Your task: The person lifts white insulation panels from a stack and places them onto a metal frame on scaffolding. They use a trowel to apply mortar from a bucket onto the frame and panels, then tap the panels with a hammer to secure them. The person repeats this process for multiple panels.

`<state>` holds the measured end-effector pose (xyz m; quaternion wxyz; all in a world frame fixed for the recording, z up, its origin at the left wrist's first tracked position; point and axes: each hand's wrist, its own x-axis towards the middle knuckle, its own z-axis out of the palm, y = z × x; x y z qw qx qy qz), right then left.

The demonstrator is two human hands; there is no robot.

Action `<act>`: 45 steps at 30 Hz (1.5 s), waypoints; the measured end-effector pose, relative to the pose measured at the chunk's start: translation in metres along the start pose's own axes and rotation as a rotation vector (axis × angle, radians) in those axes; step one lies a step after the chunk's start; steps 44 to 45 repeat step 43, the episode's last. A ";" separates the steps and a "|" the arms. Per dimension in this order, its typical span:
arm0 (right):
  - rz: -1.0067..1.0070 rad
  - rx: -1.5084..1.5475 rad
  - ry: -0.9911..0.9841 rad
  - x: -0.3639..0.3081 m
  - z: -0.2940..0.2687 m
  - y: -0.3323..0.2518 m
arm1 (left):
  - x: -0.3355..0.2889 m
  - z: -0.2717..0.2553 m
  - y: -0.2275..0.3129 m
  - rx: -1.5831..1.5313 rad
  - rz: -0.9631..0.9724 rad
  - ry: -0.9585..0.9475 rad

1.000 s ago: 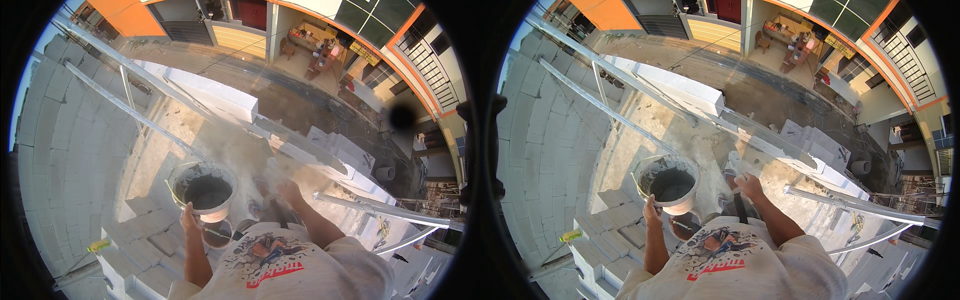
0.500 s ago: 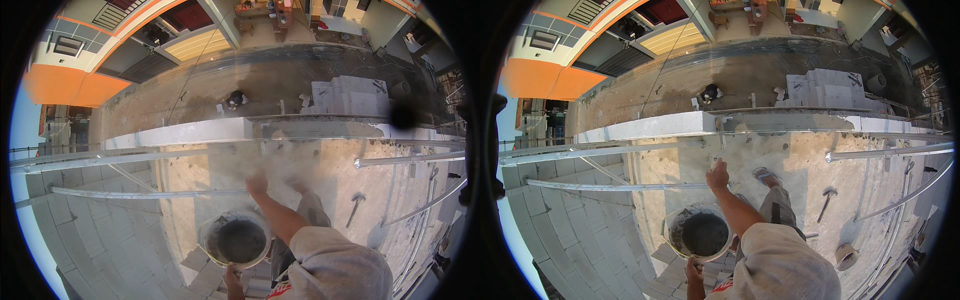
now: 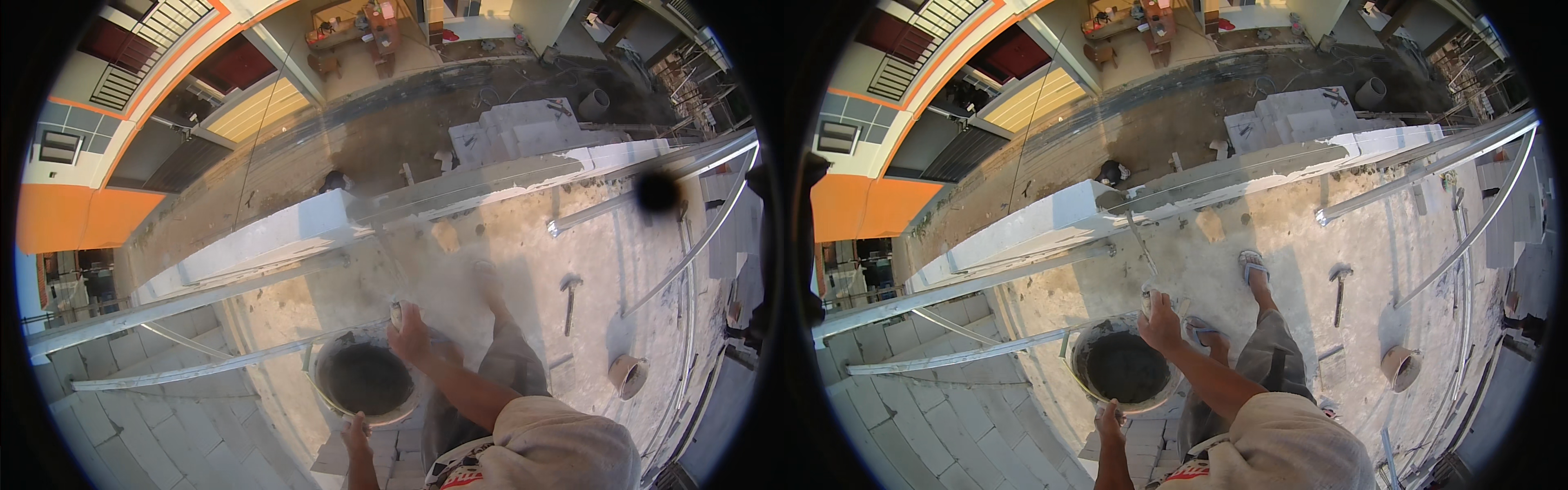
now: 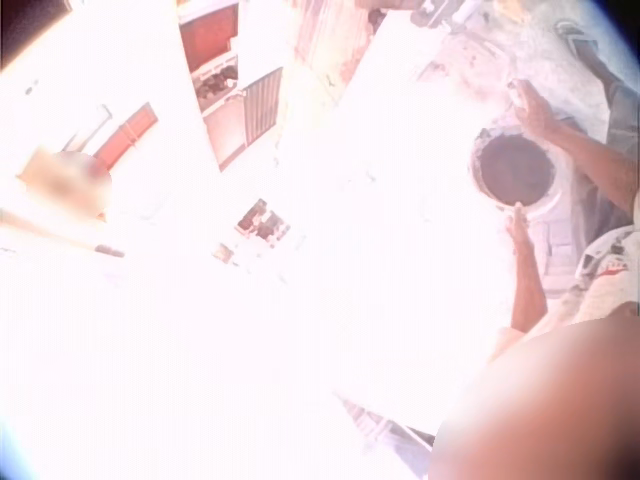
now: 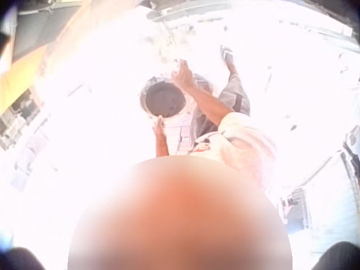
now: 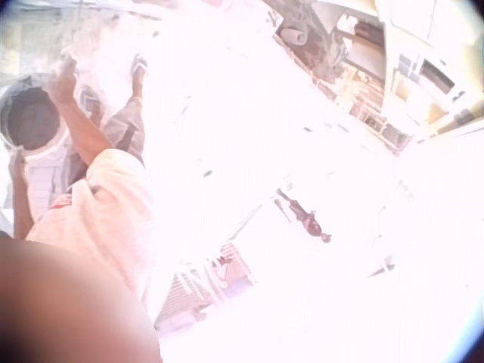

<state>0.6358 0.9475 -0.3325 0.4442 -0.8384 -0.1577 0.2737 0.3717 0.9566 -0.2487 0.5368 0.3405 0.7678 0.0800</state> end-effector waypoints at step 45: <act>0.332 -0.066 -0.493 0.196 -0.193 0.080 | -0.001 0.184 0.033 0.253 0.012 -0.112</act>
